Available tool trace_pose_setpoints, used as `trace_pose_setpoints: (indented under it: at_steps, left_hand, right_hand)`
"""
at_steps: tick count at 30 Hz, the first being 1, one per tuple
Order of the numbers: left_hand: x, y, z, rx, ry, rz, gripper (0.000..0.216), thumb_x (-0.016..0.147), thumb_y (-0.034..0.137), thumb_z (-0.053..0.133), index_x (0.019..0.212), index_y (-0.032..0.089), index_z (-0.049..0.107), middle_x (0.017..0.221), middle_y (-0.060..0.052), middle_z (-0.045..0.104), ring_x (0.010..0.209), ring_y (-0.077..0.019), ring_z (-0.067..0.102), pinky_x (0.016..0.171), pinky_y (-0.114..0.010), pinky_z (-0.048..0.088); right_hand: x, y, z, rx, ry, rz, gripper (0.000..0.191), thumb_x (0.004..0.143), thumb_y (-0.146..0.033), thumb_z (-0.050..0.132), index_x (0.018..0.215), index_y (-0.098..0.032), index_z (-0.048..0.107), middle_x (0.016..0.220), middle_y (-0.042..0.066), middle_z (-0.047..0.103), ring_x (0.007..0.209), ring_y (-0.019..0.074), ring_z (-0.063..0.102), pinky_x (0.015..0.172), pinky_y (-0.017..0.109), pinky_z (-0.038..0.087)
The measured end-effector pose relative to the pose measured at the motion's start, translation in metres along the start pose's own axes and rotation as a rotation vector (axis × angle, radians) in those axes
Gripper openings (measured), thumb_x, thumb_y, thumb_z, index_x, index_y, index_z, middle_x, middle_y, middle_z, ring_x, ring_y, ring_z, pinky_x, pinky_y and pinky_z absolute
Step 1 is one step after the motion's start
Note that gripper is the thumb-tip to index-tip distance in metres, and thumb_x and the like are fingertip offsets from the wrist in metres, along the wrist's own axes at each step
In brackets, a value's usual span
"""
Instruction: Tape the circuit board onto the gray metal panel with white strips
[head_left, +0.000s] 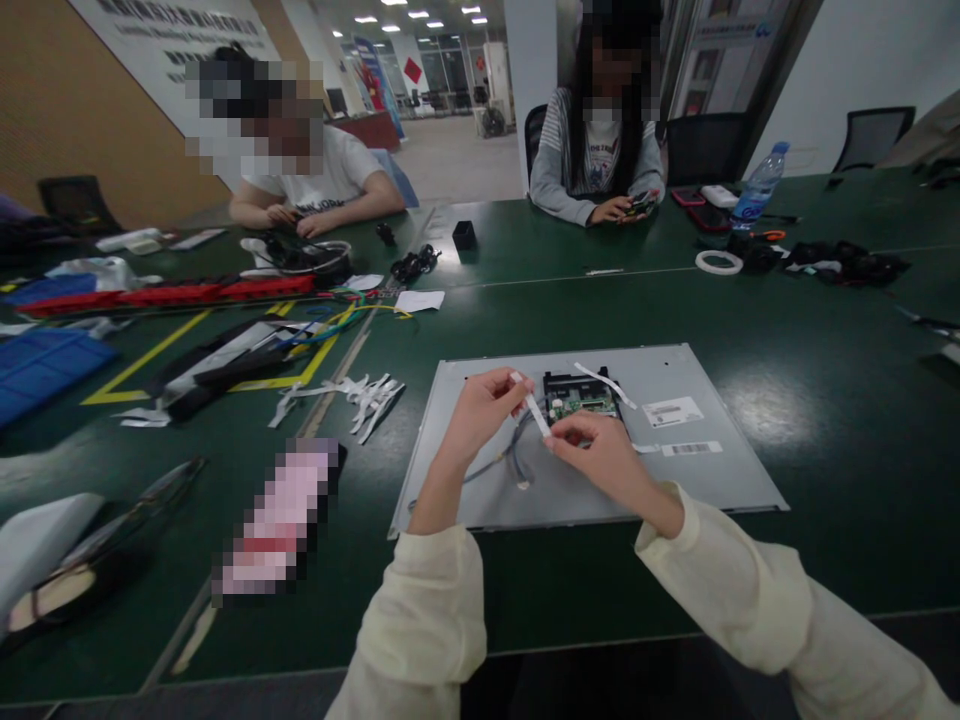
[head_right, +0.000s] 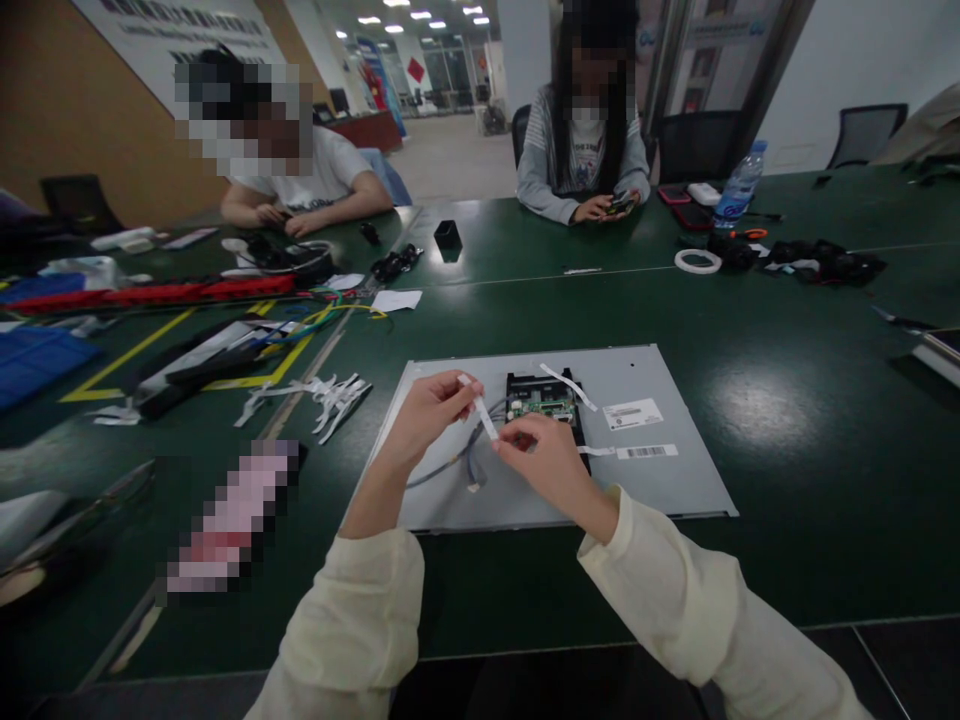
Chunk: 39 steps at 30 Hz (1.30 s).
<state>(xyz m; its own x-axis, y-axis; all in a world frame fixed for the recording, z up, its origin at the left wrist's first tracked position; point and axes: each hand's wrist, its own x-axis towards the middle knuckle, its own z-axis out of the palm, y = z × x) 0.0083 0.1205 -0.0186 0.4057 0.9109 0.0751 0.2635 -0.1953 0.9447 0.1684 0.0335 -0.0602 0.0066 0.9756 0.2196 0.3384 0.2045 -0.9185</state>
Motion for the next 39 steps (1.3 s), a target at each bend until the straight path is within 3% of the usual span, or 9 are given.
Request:
trace_pose_setpoints:
  at_steps: [6, 9, 22, 31, 39]
  left_hand:
    - [0.002, -0.01, -0.004, 0.11, 0.017, 0.032, 0.026, 0.078, 0.038, 0.06, 0.064, 0.016, 0.059, 0.055, 0.004, 0.052, 0.051, -0.009, 0.046, 0.051, -0.022, 0.035]
    - [0.003, -0.016, -0.006, 0.219, 0.015, 0.056, 0.027, 0.08, 0.037, 0.057, 0.063, 0.016, 0.059, 0.054, 0.004, 0.053, 0.051, -0.0095, 0.048, 0.052, -0.021, 0.036]
    - [0.006, -0.018, -0.006, 0.149, 0.12, 0.113, 0.023, 0.082, 0.036, 0.057, 0.071, 0.016, 0.06, 0.058, 0.002, 0.055, 0.051, -0.0098, 0.05, 0.05, -0.021, 0.039]
    - [0.005, -0.015, -0.004, 0.125, 0.123, 0.122, 0.022, 0.082, 0.035, 0.058, 0.071, 0.016, 0.06, 0.057, 0.002, 0.054, 0.05, -0.0092, 0.049, 0.049, -0.021, 0.039]
    - [0.003, -0.016, -0.006, 0.391, 0.092, 0.122, 0.028, 0.085, 0.037, 0.052, 0.067, 0.016, 0.061, 0.057, 0.002, 0.056, 0.052, -0.0102, 0.049, 0.051, -0.022, 0.035]
  right_hand:
    - [0.002, 0.008, 0.002, 0.183, -0.126, 0.19, 0.02, 0.078, -0.035, 0.062, 0.082, -0.017, 0.07, 0.071, 0.002, 0.068, 0.058, 0.0131, 0.058, 0.059, 0.026, 0.045]
    - [0.002, 0.006, 0.002, 0.199, -0.123, 0.22, 0.021, 0.078, -0.034, 0.062, 0.084, -0.015, 0.071, 0.071, 0.003, 0.069, 0.056, 0.0123, 0.058, 0.058, 0.025, 0.045]
    - [0.002, 0.009, 0.006, 0.334, -0.133, 0.232, 0.027, 0.084, -0.039, 0.055, 0.084, -0.015, 0.068, 0.068, 0.001, 0.063, 0.054, 0.0097, 0.054, 0.053, 0.021, 0.042]
    - [-0.001, 0.002, 0.002, 0.169, -0.049, 0.165, 0.024, 0.079, -0.039, 0.062, 0.078, -0.016, 0.068, 0.057, -0.002, 0.057, 0.05, 0.0091, 0.051, 0.05, 0.02, 0.039]
    - [-0.002, 0.0, 0.002, 0.158, -0.139, 0.255, 0.027, 0.083, -0.038, 0.056, 0.079, -0.015, 0.069, 0.055, -0.002, 0.059, 0.038, 0.0073, 0.047, 0.04, 0.019, 0.036]
